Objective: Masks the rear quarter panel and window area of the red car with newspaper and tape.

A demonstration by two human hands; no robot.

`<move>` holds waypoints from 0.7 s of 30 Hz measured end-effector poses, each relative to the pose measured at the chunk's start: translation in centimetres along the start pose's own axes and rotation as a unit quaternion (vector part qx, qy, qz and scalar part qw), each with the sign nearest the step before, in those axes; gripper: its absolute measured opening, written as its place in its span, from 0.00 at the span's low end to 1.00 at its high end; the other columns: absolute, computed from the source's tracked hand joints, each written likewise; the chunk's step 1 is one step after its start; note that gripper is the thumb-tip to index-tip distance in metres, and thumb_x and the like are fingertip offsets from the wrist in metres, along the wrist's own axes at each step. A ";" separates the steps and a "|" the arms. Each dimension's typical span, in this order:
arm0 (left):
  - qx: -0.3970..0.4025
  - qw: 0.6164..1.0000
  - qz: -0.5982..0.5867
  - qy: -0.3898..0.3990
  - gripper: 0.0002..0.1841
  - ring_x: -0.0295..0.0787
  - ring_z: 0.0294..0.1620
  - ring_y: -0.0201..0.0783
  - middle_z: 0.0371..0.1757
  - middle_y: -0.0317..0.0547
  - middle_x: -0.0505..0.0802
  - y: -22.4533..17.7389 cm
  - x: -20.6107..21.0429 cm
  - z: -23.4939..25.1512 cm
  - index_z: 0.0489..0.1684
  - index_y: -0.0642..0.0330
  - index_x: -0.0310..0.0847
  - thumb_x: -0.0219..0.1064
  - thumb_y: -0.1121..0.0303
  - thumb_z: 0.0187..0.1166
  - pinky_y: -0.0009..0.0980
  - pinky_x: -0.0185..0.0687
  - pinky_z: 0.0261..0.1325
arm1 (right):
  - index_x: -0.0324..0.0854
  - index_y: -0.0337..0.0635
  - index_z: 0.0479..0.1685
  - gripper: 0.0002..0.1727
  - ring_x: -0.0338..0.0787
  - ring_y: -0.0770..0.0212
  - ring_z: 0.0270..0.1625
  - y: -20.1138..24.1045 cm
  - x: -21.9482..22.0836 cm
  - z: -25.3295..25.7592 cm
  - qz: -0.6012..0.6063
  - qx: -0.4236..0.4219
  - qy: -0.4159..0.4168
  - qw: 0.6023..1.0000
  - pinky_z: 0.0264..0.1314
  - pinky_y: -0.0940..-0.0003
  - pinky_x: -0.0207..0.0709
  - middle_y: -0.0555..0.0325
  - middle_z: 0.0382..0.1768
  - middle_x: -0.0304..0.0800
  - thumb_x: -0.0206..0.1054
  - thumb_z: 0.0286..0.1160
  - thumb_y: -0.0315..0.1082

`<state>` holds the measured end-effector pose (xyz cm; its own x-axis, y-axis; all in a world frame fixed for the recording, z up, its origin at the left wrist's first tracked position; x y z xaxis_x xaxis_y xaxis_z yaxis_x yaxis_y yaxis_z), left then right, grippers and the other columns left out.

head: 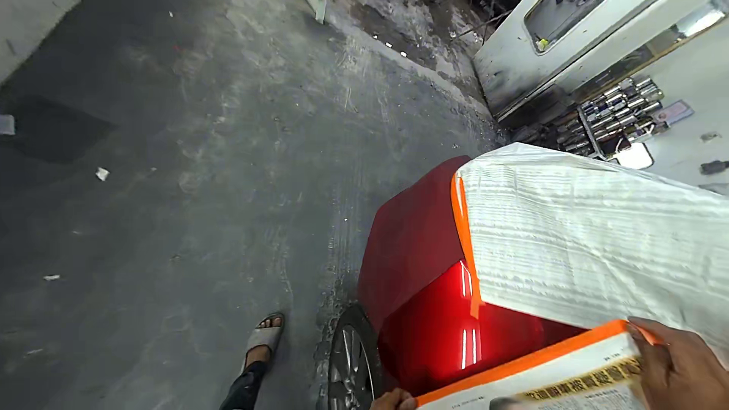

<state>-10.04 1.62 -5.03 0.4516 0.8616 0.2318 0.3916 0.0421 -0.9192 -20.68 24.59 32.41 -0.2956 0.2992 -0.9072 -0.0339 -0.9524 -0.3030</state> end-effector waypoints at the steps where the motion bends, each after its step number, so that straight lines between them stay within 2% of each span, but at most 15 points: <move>1: -0.010 1.000 0.006 -0.016 0.18 0.92 0.50 0.52 0.44 0.61 0.94 0.7 -1.3 1.5 0.49 0.72 0.88 0.58 0.63 0.88 0.53 0.82 0.62 | 0.88 0.29 0.51 0.13 0.92 0.41 0.45 1.0 2.0 1.9 0.007 -0.003 0.006 1.000 0.52 0.55 0.86 0.33 0.43 0.91 0.62 0.86 0.31; 3: -0.008 0.998 0.024 -0.055 0.17 0.92 0.46 0.55 0.38 0.58 0.94 3.3 -3.2 4.1 0.46 0.69 0.90 0.61 0.62 0.86 0.59 0.82 0.59 | 0.88 0.29 0.51 0.13 0.92 0.43 0.44 3.0 5.5 5.3 0.020 -0.001 0.020 1.000 0.50 0.56 0.85 0.34 0.41 0.90 0.63 0.85 0.31; 6: -0.039 0.997 0.035 -0.060 0.18 0.91 0.46 0.56 0.38 0.56 0.94 5.1 -5.5 7.6 0.47 0.66 0.90 0.60 0.59 0.86 0.62 0.79 0.62 | 0.89 0.29 0.49 0.15 0.90 0.47 0.40 4.6 10.0 8.8 0.024 0.001 0.032 0.999 0.46 0.60 0.84 0.36 0.39 0.90 0.63 0.85 0.35; 11: -0.069 0.994 0.047 -0.063 0.21 0.91 0.48 0.53 0.38 0.52 0.94 5.4 -6.6 11.1 0.46 0.63 0.91 0.59 0.54 0.87 0.62 0.73 0.68 | 0.88 0.28 0.50 0.16 0.92 0.50 0.48 3.6 14.7 12.2 0.029 0.009 0.072 0.997 0.57 0.64 0.83 0.35 0.43 0.91 0.63 0.86 0.36; 16: -0.071 0.994 0.037 -0.072 0.23 0.91 0.46 0.50 0.36 0.48 0.93 4.3 -6.2 13.6 0.43 0.61 0.91 0.56 0.51 0.88 0.60 0.73 0.67 | 0.86 0.23 0.48 0.17 0.89 0.67 0.49 1.2 15.8 14.2 0.069 0.052 0.087 0.992 0.58 0.78 0.80 0.38 0.43 0.90 0.63 0.86 0.35; 21: -0.055 0.995 0.057 -0.060 0.23 0.91 0.45 0.48 0.36 0.47 0.94 2.1 -5.2 15.3 0.43 0.61 0.90 0.56 0.51 0.89 0.56 0.75 0.67 | 0.85 0.21 0.47 0.15 0.87 0.70 0.47 0.0 14.8 16.4 0.059 0.068 0.088 0.992 0.54 0.81 0.80 0.39 0.41 0.89 0.64 0.85 0.31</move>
<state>-23.80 4.96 -13.04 0.4015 0.9121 0.0825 0.4314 -0.1089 -0.8956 -40.71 28.08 23.75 -0.1348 0.1801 -0.9744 -0.1404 -0.9769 -0.1611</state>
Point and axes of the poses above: each hand's wrist, its own z-axis towards the middle knuckle, its own x-axis out of the palm, y = z × x, the point moved 6 cm from there along z, towards the middle knuckle
